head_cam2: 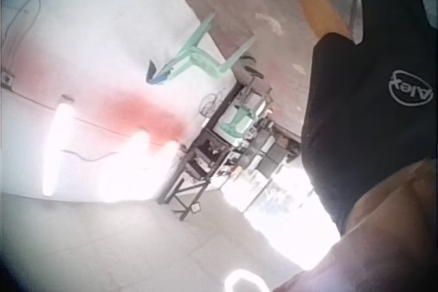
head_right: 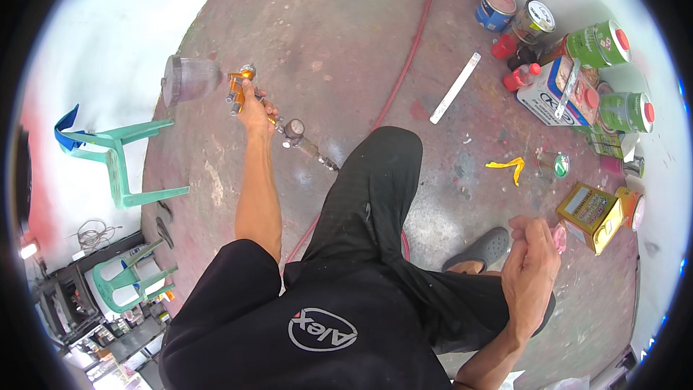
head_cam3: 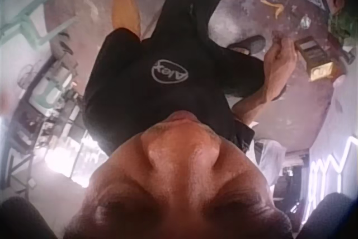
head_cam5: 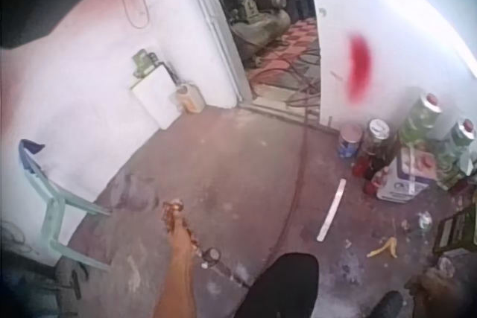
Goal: The person uses a spray gun to apply paint to a car part covered with newspaper and plastic. They then sit on the floor, open a paint can, pour paint into the spray gun cup, and prepare the tool for further use.
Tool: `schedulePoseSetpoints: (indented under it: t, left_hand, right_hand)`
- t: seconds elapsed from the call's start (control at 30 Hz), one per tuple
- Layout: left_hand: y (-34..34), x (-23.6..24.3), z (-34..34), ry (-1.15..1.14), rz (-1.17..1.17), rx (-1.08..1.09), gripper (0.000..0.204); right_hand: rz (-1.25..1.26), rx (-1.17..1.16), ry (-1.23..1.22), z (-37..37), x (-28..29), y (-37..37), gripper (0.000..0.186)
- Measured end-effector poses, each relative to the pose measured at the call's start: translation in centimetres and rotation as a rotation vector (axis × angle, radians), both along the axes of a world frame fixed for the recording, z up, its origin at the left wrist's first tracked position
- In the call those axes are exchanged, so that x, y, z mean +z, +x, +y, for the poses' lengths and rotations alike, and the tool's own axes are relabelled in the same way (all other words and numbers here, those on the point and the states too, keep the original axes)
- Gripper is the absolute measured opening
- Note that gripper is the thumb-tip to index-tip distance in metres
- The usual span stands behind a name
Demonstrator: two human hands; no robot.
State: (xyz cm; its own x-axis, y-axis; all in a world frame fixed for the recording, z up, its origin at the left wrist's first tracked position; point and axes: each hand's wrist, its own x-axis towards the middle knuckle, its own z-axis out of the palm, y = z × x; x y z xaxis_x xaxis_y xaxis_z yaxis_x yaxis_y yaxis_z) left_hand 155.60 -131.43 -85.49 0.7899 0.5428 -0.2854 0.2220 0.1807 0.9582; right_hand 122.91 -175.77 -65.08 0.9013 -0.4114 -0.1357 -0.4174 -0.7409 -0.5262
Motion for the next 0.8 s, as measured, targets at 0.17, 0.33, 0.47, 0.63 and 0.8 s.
schedulePoseSetpoints:
  t: [0.17, 0.33, 0.47, 0.63, 0.8]
  left_hand:
    - [-0.5, -0.1, 0.2, -0.036, -0.036, 0.016, 0.035]
    - [-0.5, -0.3, 0.6, 0.005, 0.012, 0.055, 0.030]
    - [-0.4, -1.0, 1.3, -0.014, -0.028, 0.042, 0.031]
    - [-0.9, 0.2, 0.3, -0.024, 0.011, 0.058, 0.030]
    - [-0.9, -0.1, 0.3, 0.016, -0.022, 0.029, 0.031]
  right_hand:
    - [0.019, 0.002, -0.035, -0.2, -0.6, -0.2, 0.021]
    - [0.036, -0.017, 0.019, -0.2, -0.9, -0.1, 0.021]
    - [0.036, -0.014, 0.022, -0.4, -1.1, -0.2, 0.021]
    - [0.040, -0.013, 0.009, 0.0, -0.8, 0.1, 0.022]
    - [0.042, 0.000, 0.007, 0.1, -0.7, 0.3, 0.022]
